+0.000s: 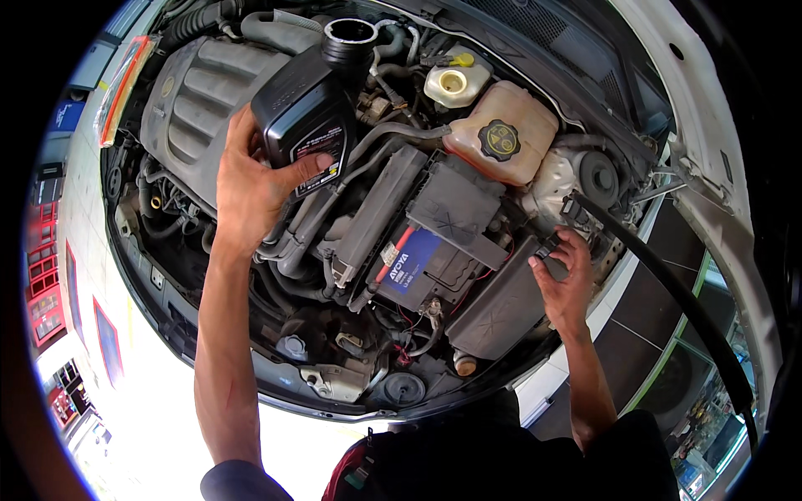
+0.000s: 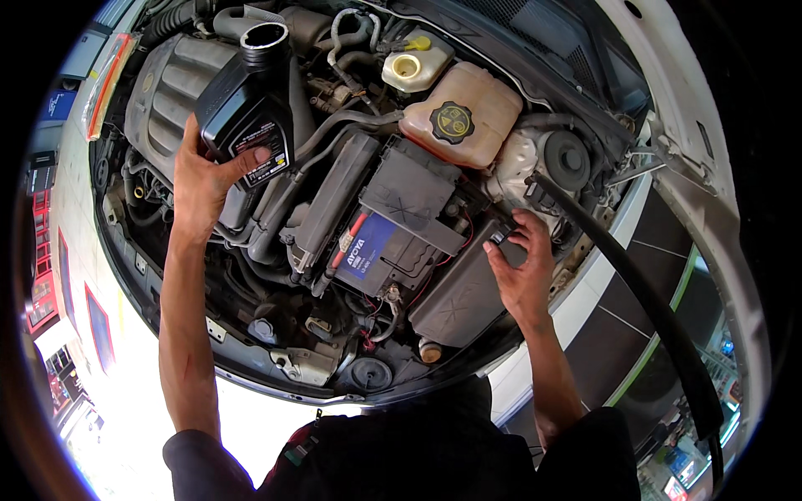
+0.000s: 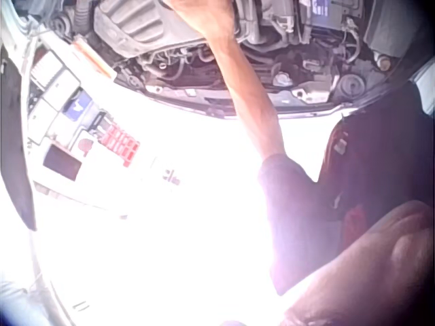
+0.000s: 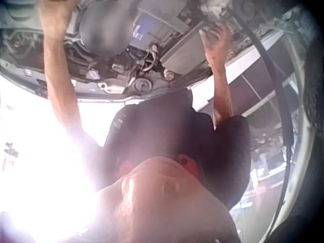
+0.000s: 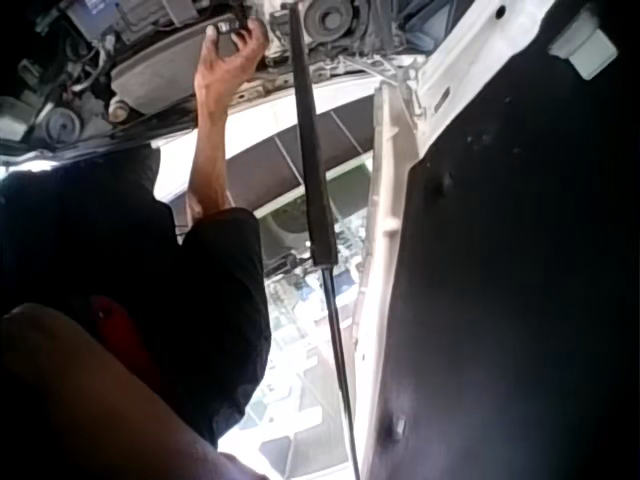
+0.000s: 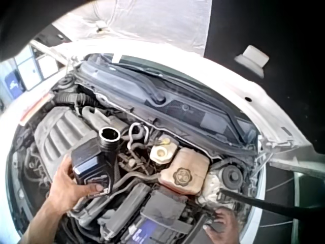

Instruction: The person pours fluids from bottles into the engine bay, retrieves and places bottles on a shelf, then returns to the engine to open and close caps. The person also picks up and places an air filter on the engine cover.

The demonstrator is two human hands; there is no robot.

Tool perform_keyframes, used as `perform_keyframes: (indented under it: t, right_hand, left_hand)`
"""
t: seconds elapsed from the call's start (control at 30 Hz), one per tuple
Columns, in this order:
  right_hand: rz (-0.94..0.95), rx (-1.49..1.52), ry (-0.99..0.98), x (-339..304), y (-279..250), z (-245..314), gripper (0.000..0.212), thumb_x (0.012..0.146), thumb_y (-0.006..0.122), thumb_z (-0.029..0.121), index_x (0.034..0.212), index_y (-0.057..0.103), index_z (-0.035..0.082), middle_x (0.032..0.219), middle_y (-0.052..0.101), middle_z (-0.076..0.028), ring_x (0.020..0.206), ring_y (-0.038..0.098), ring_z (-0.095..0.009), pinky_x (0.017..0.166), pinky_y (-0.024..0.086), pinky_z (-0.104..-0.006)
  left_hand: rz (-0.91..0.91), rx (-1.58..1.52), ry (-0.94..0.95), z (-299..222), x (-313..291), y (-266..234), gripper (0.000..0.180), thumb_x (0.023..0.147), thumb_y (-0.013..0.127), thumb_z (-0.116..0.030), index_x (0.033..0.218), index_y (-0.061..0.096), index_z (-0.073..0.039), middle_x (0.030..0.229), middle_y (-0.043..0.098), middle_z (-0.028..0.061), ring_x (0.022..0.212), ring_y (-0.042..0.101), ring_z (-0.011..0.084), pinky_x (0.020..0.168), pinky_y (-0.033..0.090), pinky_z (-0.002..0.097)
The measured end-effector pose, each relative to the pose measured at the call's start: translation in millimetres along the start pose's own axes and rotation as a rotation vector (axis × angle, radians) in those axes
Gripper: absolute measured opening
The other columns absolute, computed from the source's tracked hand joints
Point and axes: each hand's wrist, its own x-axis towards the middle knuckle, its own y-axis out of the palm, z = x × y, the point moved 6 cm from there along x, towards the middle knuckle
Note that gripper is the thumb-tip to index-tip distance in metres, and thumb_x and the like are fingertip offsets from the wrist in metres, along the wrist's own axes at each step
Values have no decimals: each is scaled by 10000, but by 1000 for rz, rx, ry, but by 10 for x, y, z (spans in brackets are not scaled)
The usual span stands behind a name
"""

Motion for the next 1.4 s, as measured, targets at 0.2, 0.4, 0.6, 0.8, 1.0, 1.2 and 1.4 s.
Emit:
perform_keyframes:
  t: [0.2,0.4,0.6,0.8,1.0,1.2,1.4]
  right_hand:
    - [15,-2,-21,11,38,74,558,770,764,-14,1255,493,37,1279,523,-114,1045,561,-206,860,495,-334]
    - [9,8,-6,9,16,92,559,767,767,-11,1259,506,33,1255,533,-115,1012,576,-204,853,500,-328]
    - [56,-59,-51,209,74,341,533,769,773,-5,1246,536,21,1177,583,-125,971,619,-208,823,526,-334]
    - [20,-117,-355,925,377,1097,483,768,766,11,1212,577,43,1152,612,-135,977,644,-250,824,541,-346]
    - [23,-323,-507,1920,656,1322,467,764,747,3,1203,594,48,1119,624,-161,984,647,-308,847,525,-369]
    - [233,-566,-465,2211,1070,1254,477,759,729,-24,1212,601,53,1080,624,-144,896,630,-293,810,502,-343]
    - [215,-649,-555,2307,1065,1284,480,747,733,-14,1205,606,53,1130,623,-139,916,637,-302,823,503,-359]
  left_hand:
    - [-11,-16,3,30,-44,-78,774,644,920,-194,1293,542,-7,1240,538,49,1022,574,155,909,470,313]
    - [-3,-53,-7,-2,-95,-84,783,653,915,-177,1308,522,-5,1216,557,48,1014,585,154,905,478,310]
    - [-31,-32,-39,-20,-326,-143,829,653,908,-134,1349,476,-11,1187,593,71,1057,590,174,949,466,319]
    - [-114,6,-213,174,-969,-309,982,575,938,-245,1391,445,-10,1243,573,99,1110,582,201,1003,440,335]
    - [-144,-158,-272,402,-1717,-367,882,544,933,-168,1313,528,-22,1313,494,81,1180,554,248,1028,438,380]
    - [-203,-179,-367,689,-2251,-424,859,522,952,-221,1264,569,-20,1325,475,95,1159,554,268,1013,432,384]
    - [-243,-210,-368,816,-2382,-476,865,517,960,-269,1254,577,-27,1330,468,90,1176,540,262,1007,436,388]
